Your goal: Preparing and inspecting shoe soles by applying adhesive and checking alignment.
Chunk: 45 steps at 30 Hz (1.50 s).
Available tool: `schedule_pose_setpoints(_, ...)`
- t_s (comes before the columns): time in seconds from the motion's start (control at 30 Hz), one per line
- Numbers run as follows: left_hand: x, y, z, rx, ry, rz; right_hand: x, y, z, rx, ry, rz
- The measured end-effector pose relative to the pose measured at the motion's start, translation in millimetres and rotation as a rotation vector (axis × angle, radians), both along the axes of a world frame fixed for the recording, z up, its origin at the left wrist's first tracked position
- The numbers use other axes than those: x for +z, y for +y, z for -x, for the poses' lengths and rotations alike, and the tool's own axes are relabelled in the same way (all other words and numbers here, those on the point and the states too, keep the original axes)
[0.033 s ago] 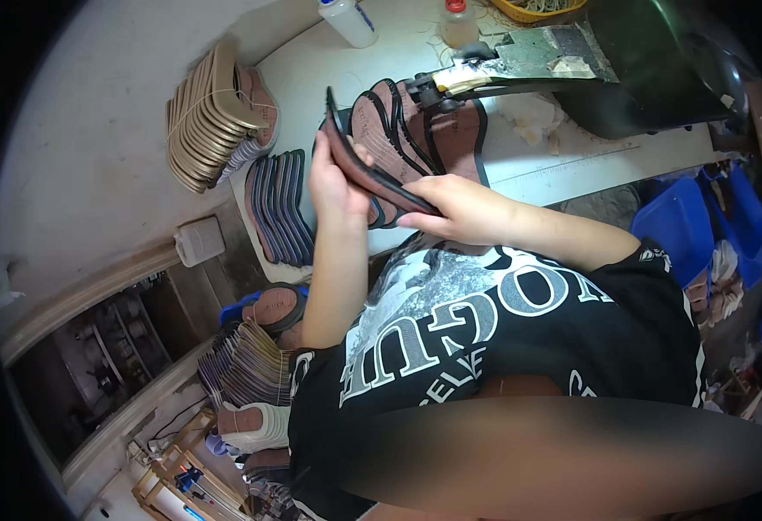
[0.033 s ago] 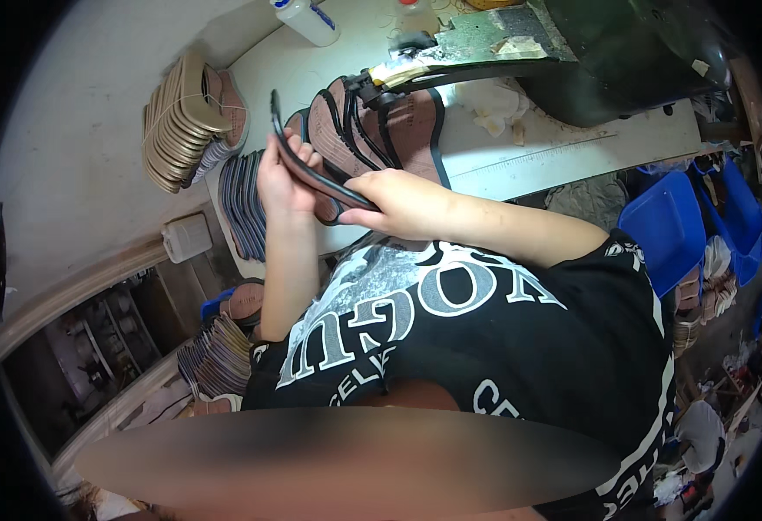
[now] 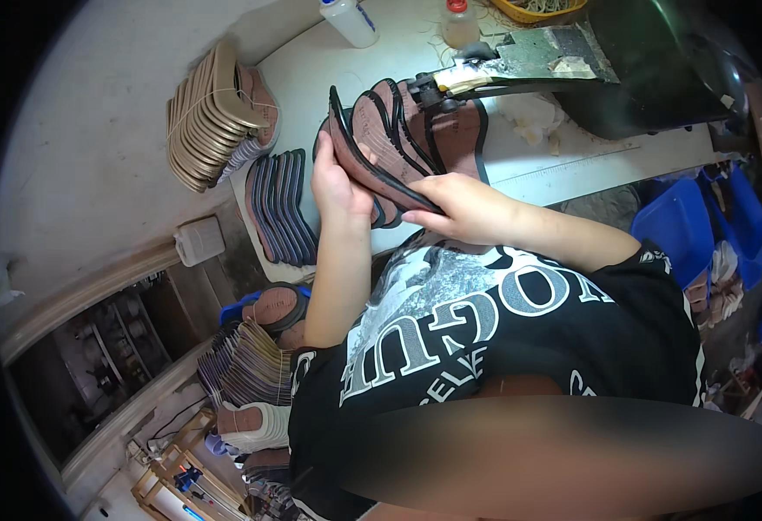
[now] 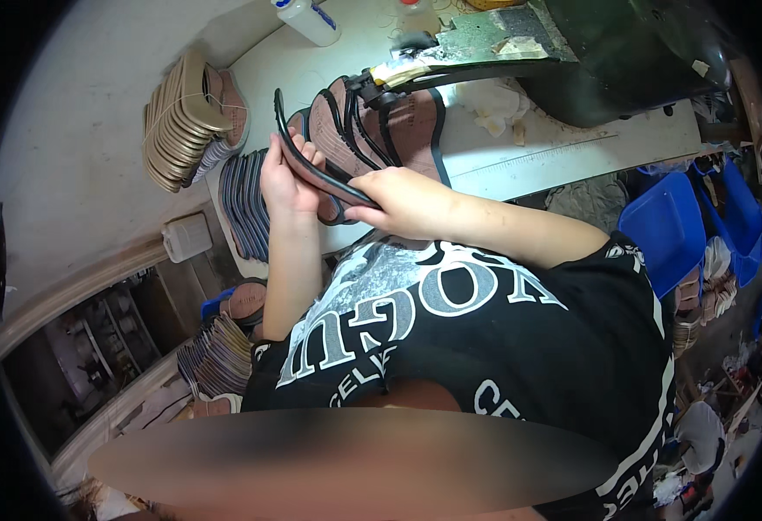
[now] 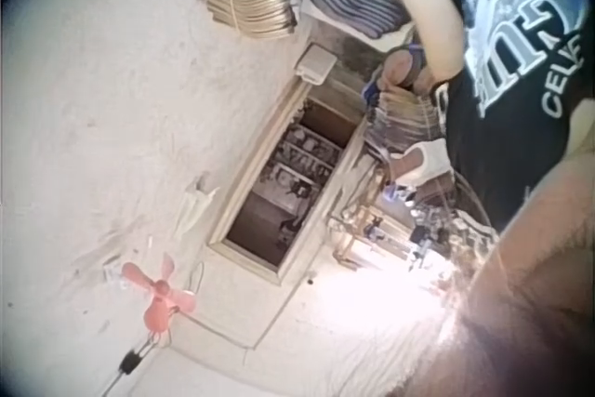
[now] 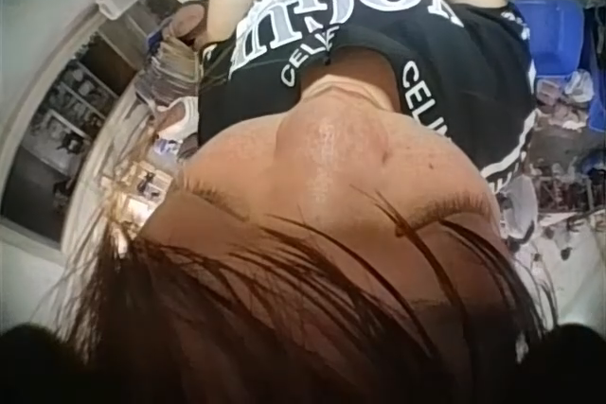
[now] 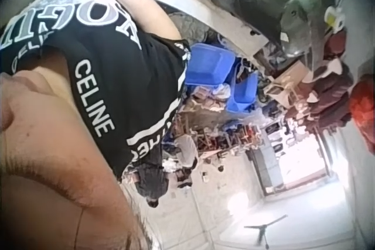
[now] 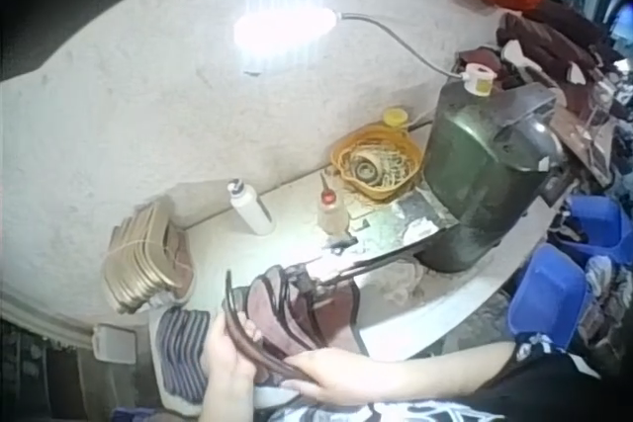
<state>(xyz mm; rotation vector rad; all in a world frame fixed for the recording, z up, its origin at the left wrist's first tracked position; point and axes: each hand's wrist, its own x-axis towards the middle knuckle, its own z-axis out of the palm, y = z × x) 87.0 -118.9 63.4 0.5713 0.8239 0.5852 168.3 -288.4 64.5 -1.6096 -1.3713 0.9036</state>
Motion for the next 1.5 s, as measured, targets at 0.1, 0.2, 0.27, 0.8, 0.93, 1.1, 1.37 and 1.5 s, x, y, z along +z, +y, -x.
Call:
schedule_pose_setpoints(0.1, -8, 4, 4, 0.014, -0.017, -0.124, -1, -5, -10, -0.050, -0.040, 0.026)
schedule_pose_setpoints(0.2, -34, 17, 22, -0.025, 0.049, -0.387, 0, -11, -15, -0.099, -0.023, 0.069)
schedule_pose_setpoints(0.27, -66, 30, 41, -0.041, 0.147, -0.503, -11, -9, -10, -0.134, 0.125, 0.054)
schedule_pose_setpoints(0.8, -88, -15, 42, -0.353, 0.562, -1.512, -85, -44, -29, -0.446, -0.148, 0.381)
schedule_pose_setpoints(0.93, -93, -23, 30, -0.352, 0.731, -1.550, -93, -44, -34, -0.497, -0.030, 0.322)
schedule_pose_setpoints(1.1, -80, -18, 34, -0.402, 0.671, -1.535, -63, -71, -65, -0.397, -0.111, 0.226)
schedule_pose_setpoints(1.37, -31, -30, 55, -0.145, 0.414, -1.541, 75, -127, -78, 0.044, -0.284, 0.402)
schedule_pose_setpoints(1.5, -7, -46, 37, 0.131, -0.071, -1.214, 73, -104, -65, -0.191, 0.136, -0.015)
